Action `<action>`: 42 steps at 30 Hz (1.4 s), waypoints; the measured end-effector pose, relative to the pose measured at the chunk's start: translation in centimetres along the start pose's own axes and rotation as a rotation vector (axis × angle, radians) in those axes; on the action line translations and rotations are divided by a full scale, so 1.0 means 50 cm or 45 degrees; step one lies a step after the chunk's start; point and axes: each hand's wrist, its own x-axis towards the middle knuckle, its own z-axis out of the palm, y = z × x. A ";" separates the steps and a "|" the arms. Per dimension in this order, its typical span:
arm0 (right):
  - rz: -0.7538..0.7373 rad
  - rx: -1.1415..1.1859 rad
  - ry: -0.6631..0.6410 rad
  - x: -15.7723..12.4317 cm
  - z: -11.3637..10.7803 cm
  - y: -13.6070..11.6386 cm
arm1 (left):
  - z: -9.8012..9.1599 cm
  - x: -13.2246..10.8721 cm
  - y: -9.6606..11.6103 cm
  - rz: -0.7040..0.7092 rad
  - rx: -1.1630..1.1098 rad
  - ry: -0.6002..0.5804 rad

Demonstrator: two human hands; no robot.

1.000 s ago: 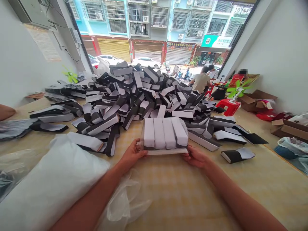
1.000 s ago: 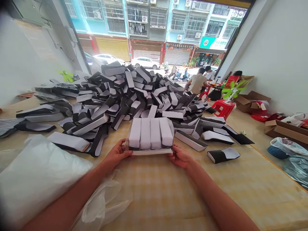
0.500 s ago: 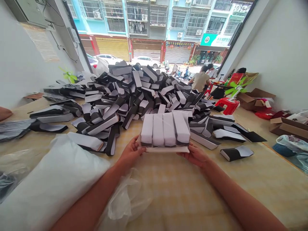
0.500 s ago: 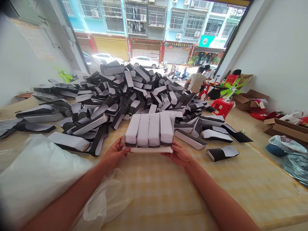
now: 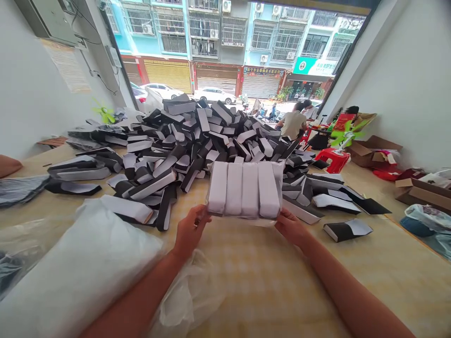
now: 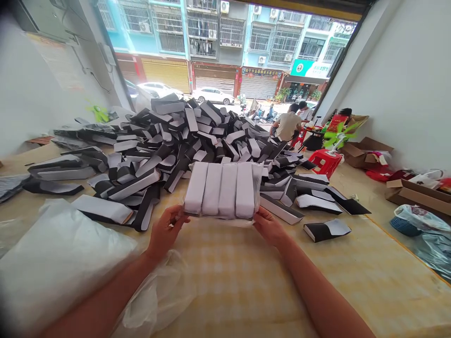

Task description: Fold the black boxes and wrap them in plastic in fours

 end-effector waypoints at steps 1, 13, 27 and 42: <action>-0.024 -0.026 0.003 0.000 0.002 -0.002 | 0.000 0.001 -0.002 -0.003 -0.025 0.012; -0.066 0.091 0.058 0.005 0.008 0.000 | 0.005 0.012 0.018 -0.139 -0.565 -0.074; 0.113 0.209 -0.004 -0.005 0.039 -0.015 | -0.007 0.017 0.010 -0.258 -0.699 -0.032; 0.194 0.084 -0.166 -0.026 0.087 -0.005 | 0.004 0.025 0.023 -0.425 -0.492 -0.076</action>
